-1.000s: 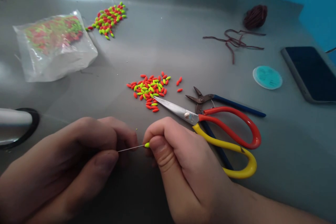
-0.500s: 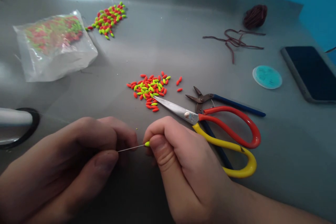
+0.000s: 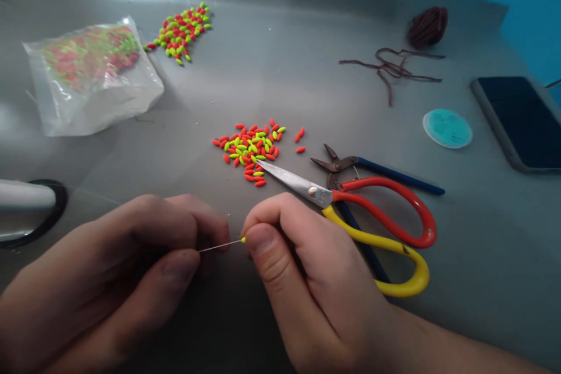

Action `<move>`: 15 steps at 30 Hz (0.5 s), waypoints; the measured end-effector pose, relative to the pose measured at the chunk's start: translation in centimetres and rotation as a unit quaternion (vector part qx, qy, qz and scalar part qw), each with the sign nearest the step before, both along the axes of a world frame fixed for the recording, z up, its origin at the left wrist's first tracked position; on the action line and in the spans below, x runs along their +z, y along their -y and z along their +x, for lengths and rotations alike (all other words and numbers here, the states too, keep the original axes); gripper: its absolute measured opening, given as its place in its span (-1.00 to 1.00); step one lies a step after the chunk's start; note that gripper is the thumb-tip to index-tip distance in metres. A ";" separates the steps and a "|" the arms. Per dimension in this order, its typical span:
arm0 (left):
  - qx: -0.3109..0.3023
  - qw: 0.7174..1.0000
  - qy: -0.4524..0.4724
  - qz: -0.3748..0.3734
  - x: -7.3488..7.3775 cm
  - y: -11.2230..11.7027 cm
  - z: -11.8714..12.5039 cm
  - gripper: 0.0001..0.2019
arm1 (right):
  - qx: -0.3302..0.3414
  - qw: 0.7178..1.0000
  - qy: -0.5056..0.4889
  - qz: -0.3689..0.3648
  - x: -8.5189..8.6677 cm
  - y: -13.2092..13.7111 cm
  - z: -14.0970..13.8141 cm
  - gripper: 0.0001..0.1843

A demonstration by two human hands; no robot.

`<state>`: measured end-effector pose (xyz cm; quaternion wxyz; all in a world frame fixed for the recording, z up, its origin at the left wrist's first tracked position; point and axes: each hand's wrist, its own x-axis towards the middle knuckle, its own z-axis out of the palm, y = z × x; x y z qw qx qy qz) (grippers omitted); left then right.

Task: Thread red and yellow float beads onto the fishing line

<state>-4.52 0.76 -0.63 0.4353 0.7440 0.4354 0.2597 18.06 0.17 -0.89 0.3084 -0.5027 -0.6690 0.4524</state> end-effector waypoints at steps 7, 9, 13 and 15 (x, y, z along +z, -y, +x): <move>-0.023 0.999 -0.035 -0.012 0.0 -0.5 0.1 -0.87 | -0.036 0.998 -0.051 -0.008 -0.6 0.6 0.5 -0.75; -0.024 0.999 -0.032 -0.009 0.0 -0.6 0.2 -0.87 | -0.053 0.996 -0.065 -0.004 -0.6 0.8 0.7 -0.75; -0.038 0.999 -0.024 0.002 0.1 -0.6 0.4 -0.88 | -0.062 0.997 -0.038 0.028 -0.2 1.1 1.0 -0.79; -0.042 0.999 -0.019 0.005 0.2 -0.6 0.5 -0.87 | -0.068 0.996 -0.003 0.053 -0.1 1.3 1.0 -0.84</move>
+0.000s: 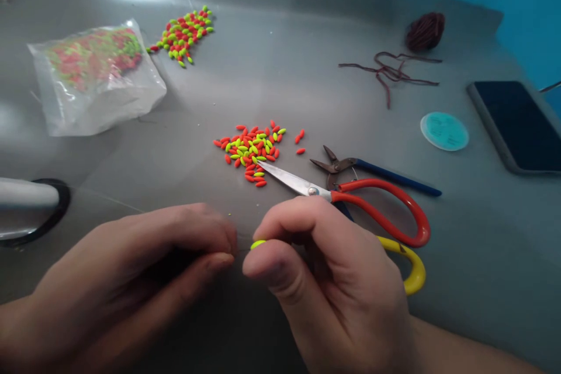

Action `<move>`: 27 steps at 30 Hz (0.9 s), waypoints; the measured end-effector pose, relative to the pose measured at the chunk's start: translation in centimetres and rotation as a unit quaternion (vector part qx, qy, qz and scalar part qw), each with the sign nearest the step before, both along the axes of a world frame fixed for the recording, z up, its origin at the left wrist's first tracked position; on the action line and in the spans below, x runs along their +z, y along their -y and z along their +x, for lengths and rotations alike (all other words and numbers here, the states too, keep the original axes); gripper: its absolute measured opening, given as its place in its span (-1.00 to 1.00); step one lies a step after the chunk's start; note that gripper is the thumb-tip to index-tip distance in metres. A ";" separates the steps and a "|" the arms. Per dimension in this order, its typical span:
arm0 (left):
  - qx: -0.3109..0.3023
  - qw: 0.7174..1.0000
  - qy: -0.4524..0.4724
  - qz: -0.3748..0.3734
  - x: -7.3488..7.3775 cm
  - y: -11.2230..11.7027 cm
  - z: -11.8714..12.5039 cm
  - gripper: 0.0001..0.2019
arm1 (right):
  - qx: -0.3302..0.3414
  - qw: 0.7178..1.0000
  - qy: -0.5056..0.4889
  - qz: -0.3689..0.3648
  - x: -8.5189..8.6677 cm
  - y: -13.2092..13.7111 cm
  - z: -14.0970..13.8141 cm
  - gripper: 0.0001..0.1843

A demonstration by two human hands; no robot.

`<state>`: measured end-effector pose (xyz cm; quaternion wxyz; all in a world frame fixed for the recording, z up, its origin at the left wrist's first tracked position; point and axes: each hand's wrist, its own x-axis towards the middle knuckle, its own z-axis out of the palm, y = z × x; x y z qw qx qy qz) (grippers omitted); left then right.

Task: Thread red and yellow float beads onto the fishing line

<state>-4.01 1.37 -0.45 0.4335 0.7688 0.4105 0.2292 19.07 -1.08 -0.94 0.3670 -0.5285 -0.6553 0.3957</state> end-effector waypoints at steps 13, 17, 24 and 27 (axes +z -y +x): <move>-0.011 1.000 0.017 0.003 -0.2 0.3 0.0 -0.86 | 0.010 0.998 -0.053 -0.019 -0.1 -0.3 -0.7 -0.97; -0.012 0.999 0.014 0.047 -0.6 0.1 0.0 -0.89 | 0.030 0.999 0.015 0.026 0.2 -0.7 -0.7 -0.97; -0.007 0.997 -0.004 0.081 -0.6 0.3 -0.1 -0.69 | 0.082 0.987 0.093 0.104 0.3 -1.2 -1.4 -0.86; 0.024 0.996 0.007 0.080 -0.4 0.5 -0.2 -0.52 | 0.082 0.980 0.125 0.128 0.0 -1.4 -1.4 -0.86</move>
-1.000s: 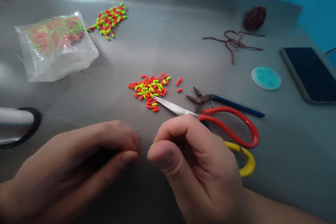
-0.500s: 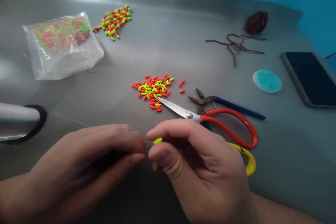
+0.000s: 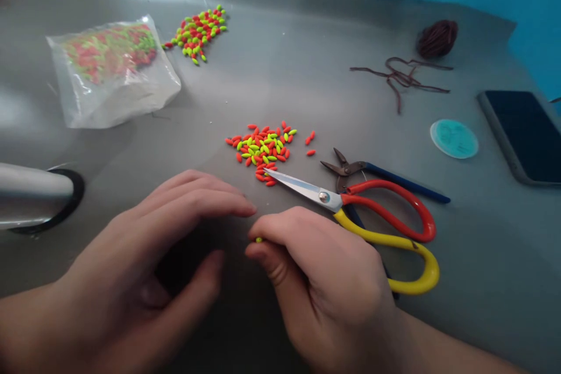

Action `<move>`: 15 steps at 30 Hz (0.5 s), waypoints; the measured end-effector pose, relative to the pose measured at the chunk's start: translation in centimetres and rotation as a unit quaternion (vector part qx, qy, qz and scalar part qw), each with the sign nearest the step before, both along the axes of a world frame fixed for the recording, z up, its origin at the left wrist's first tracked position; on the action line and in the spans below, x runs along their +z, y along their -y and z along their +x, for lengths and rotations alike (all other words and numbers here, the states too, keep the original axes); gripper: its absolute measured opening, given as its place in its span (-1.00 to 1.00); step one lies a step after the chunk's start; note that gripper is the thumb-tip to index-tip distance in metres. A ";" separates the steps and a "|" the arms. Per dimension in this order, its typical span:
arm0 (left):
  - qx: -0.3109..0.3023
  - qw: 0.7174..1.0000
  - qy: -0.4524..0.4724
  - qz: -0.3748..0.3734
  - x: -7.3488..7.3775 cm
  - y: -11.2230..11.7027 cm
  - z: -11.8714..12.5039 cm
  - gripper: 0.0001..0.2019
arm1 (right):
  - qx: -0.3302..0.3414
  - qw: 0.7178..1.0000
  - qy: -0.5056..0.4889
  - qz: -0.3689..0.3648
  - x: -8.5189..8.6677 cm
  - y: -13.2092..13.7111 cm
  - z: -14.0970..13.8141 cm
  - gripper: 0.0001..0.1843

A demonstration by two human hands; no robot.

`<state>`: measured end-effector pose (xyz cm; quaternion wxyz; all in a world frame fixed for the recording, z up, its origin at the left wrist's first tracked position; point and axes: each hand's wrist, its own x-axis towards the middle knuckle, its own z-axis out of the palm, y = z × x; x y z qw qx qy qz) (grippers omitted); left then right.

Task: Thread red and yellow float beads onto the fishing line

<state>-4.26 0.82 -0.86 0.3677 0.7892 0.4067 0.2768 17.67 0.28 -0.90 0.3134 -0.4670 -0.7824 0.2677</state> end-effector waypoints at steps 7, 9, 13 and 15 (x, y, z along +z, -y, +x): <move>0.036 0.999 -0.017 0.017 -0.3 -0.3 -0.4 -0.62 | 0.005 1.000 0.018 0.006 -0.4 0.1 -0.1 -0.86; 0.036 0.999 -0.014 0.016 -0.3 -0.4 -0.2 -0.66 | 0.002 1.000 0.018 0.006 -0.3 0.1 -0.1 -0.87; 0.029 1.000 -0.001 0.004 0.0 -0.4 0.1 -0.75 | 0.006 1.000 0.020 0.000 -0.1 -0.1 -0.1 -0.86; 0.022 1.000 0.010 0.003 0.1 -0.4 0.2 -0.82 | 0.006 1.000 0.018 -0.003 0.0 0.0 -0.1 -0.85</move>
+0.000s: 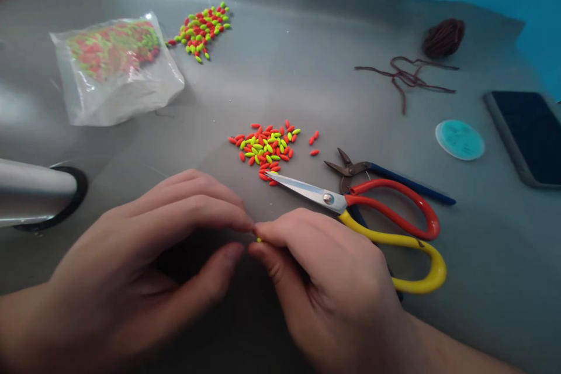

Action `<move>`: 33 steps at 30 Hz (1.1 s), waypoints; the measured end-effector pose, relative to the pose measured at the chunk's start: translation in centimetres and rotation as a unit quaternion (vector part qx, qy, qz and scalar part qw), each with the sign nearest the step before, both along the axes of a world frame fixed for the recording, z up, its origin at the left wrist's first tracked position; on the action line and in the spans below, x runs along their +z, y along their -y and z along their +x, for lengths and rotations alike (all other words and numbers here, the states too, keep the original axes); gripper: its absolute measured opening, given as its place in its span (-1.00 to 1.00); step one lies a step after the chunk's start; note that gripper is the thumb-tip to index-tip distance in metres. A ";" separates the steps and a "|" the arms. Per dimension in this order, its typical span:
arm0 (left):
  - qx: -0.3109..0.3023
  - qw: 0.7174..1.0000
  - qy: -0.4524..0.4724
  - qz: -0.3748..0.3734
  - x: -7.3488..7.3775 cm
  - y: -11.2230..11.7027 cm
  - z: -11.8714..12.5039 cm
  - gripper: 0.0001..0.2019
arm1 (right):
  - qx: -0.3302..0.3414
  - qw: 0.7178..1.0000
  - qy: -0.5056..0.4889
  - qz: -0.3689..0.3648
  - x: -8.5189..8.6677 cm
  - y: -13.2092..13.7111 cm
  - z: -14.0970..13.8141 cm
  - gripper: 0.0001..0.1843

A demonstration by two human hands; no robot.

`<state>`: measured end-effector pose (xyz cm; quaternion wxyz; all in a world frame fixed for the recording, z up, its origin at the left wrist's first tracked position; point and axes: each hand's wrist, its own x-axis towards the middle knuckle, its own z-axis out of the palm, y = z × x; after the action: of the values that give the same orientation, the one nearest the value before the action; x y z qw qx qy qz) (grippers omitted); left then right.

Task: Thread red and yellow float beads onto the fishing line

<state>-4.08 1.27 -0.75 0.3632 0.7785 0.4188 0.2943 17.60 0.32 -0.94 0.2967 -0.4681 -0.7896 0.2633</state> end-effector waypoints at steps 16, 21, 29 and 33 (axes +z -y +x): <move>-0.017 0.999 -0.002 0.036 -0.3 -0.1 0.1 -0.90 | -0.002 0.999 -0.010 0.033 -0.5 0.4 0.0 -0.81; -0.019 0.999 -0.010 0.041 -0.1 0.0 0.1 -0.90 | -0.003 0.999 -0.004 0.040 -0.7 0.5 -0.1 -0.82; -0.011 0.999 -0.013 0.038 0.0 0.1 0.1 -0.88 | -0.004 0.999 -0.005 0.040 -0.8 0.5 -0.2 -0.83; -0.012 0.999 -0.015 0.042 -0.1 0.0 0.2 -0.88 | -0.008 0.999 -0.013 0.048 -1.0 0.7 0.0 -0.83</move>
<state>-3.87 1.26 -0.86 0.3270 0.8024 0.4022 0.2958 17.57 -0.38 -1.91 0.3313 -0.4562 -0.7935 0.2293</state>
